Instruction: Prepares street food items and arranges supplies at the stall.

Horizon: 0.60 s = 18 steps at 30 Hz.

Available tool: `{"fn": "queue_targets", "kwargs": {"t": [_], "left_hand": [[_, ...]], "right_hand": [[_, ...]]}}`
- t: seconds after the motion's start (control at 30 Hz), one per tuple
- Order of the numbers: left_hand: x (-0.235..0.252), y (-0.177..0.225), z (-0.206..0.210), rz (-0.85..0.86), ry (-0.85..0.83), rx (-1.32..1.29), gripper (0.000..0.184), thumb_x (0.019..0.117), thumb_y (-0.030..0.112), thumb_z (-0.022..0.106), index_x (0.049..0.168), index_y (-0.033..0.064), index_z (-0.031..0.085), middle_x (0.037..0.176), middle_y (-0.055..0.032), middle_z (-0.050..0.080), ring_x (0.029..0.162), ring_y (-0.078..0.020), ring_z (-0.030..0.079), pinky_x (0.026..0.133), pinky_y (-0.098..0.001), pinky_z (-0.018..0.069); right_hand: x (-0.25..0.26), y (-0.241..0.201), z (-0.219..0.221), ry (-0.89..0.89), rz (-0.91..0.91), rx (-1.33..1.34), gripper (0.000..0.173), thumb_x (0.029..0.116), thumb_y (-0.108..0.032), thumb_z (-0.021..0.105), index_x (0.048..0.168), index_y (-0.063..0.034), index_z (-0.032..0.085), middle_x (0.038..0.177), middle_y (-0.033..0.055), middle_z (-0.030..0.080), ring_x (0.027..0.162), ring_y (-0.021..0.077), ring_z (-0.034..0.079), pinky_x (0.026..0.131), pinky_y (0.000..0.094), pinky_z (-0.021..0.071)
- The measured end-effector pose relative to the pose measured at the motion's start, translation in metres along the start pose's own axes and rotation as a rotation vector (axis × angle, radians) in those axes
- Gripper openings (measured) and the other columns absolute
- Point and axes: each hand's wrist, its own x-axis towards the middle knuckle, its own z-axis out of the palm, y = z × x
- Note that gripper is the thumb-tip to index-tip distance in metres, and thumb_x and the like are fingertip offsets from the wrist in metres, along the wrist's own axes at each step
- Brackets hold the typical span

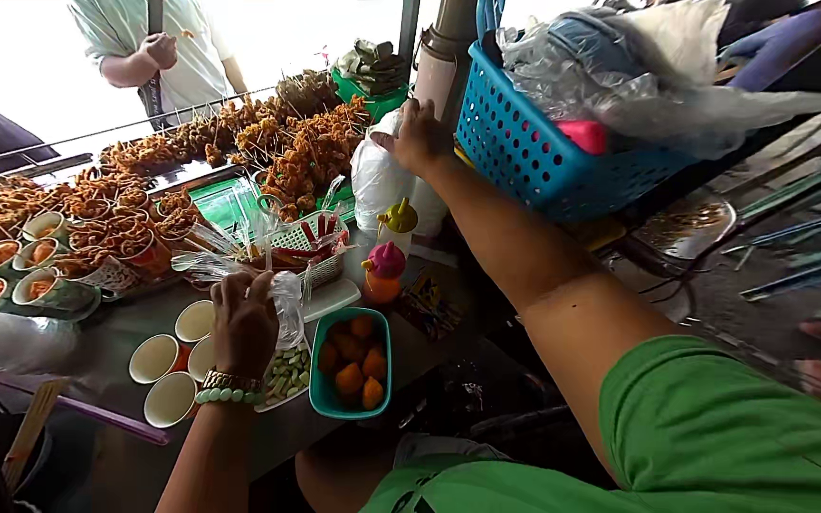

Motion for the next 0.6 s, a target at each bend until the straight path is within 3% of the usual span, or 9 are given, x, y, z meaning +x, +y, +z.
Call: {"fn": "queue_targets", "kwargs": {"t": [0.07, 0.17, 0.23, 0.27, 0.3, 0.33, 0.4, 0.47, 0.6], "left_hand": [[-0.016, 0.005, -0.018, -0.098, 0.055, -0.065, 0.036, 0.0979, 0.001, 0.055, 0.133, -0.0062, 0.060, 0.122, -0.0338, 0.060, 0.111, -0.0502, 0.062, 0.091, -0.0613, 0.0516], [-0.054, 0.003, -0.042, -0.234, 0.111, -0.169, 0.053, 0.0980, 0.011, 0.057, 0.145, -0.0087, 0.043, 0.125, -0.0353, 0.060, 0.109, -0.0469, 0.064, 0.090, -0.0591, 0.0520], [-0.085, 0.001, -0.051, -0.243, 0.187, -0.176, 0.059, 0.0956, 0.012, 0.057, 0.146, -0.0127, 0.039, 0.125, -0.0348, 0.061, 0.107, -0.0401, 0.066, 0.088, -0.0506, 0.0547], [-0.100, 0.000, -0.053, -0.240, 0.227, -0.177, 0.060, 0.0949, 0.011, 0.056, 0.147, -0.0146, 0.039, 0.127, -0.0356, 0.060, 0.113, -0.0388, 0.064, 0.095, -0.0471, 0.0528], [-0.114, 0.001, -0.054, -0.228, 0.259, -0.169, 0.059, 0.0944, 0.009, 0.055, 0.145, -0.0166, 0.041, 0.130, -0.0372, 0.059, 0.119, -0.0394, 0.062, 0.101, -0.0442, 0.0500], [-0.128, 0.002, -0.055, -0.222, 0.280, -0.157, 0.055, 0.0944, 0.007, 0.054, 0.142, -0.0187, 0.044, 0.134, -0.0395, 0.056, 0.125, -0.0412, 0.059, 0.107, -0.0417, 0.0468], [-0.154, 0.007, -0.057, -0.237, 0.305, -0.131, 0.047, 0.0940, 0.001, 0.053, 0.136, -0.0206, 0.051, 0.135, -0.0414, 0.054, 0.130, -0.0407, 0.056, 0.111, -0.0361, 0.0435], [-0.178, 0.011, -0.057, -0.266, 0.336, -0.137, 0.038, 0.0940, -0.004, 0.052, 0.128, -0.0199, 0.059, 0.135, -0.0405, 0.055, 0.134, -0.0360, 0.056, 0.112, -0.0308, 0.0421], [-0.222, 0.021, -0.054, -0.331, 0.373, -0.240, 0.031, 0.0972, -0.003, 0.051, 0.120, -0.0167, 0.066, 0.133, -0.0382, 0.058, 0.132, -0.0269, 0.058, 0.109, -0.0254, 0.0446]], "right_hand": [[-0.024, 0.012, -0.011, 0.162, -0.108, 0.100, 0.071, 0.1012, -0.049, 0.059, 0.147, 0.0028, 0.046, 0.146, 0.0310, 0.046, 0.123, 0.0462, 0.057, 0.095, 0.0566, 0.0506], [-0.082, 0.049, -0.002, 0.436, -0.396, 0.285, 0.034, 0.1045, -0.020, 0.052, 0.123, 0.0076, 0.062, 0.115, 0.0261, 0.064, 0.097, 0.0328, 0.066, 0.082, 0.0423, 0.0557], [-0.133, 0.079, 0.035, 0.361, -0.447, 0.302, 0.024, 0.1021, -0.011, 0.053, 0.109, 0.0083, 0.065, 0.100, 0.0229, 0.067, 0.085, 0.0304, 0.067, 0.075, 0.0435, 0.0572], [-0.157, 0.095, 0.062, 0.223, -0.419, 0.262, 0.023, 0.1021, -0.012, 0.055, 0.109, 0.0066, 0.067, 0.102, 0.0228, 0.068, 0.090, 0.0333, 0.069, 0.080, 0.0478, 0.0586], [-0.178, 0.110, 0.092, 0.046, -0.370, 0.210, 0.027, 0.1024, -0.016, 0.058, 0.115, 0.0043, 0.070, 0.112, 0.0247, 0.069, 0.105, 0.0389, 0.068, 0.092, 0.0537, 0.0557], [-0.194, 0.122, 0.119, -0.185, -0.306, 0.148, 0.036, 0.1043, -0.023, 0.056, 0.130, -0.0010, 0.067, 0.132, 0.0258, 0.063, 0.127, 0.0428, 0.059, 0.108, 0.0575, 0.0454], [-0.214, 0.141, 0.158, -0.552, -0.229, 0.000, 0.054, 0.1076, -0.039, 0.045, 0.158, -0.0205, 0.043, 0.167, 0.0208, 0.027, 0.155, 0.0457, 0.018, 0.124, 0.0651, 0.0137], [-0.220, 0.149, 0.170, -0.577, -0.231, -0.060, 0.057, 0.1083, -0.046, 0.038, 0.162, -0.0268, 0.035, 0.172, 0.0151, 0.017, 0.158, 0.0430, 0.008, 0.124, 0.0660, 0.0057], [-0.191, 0.157, 0.170, -0.570, -0.158, -0.094, 0.064, 0.1092, -0.050, 0.036, 0.165, -0.0213, 0.023, 0.174, 0.0113, 0.007, 0.159, 0.0396, -0.002, 0.123, 0.0662, 0.0043]]}}
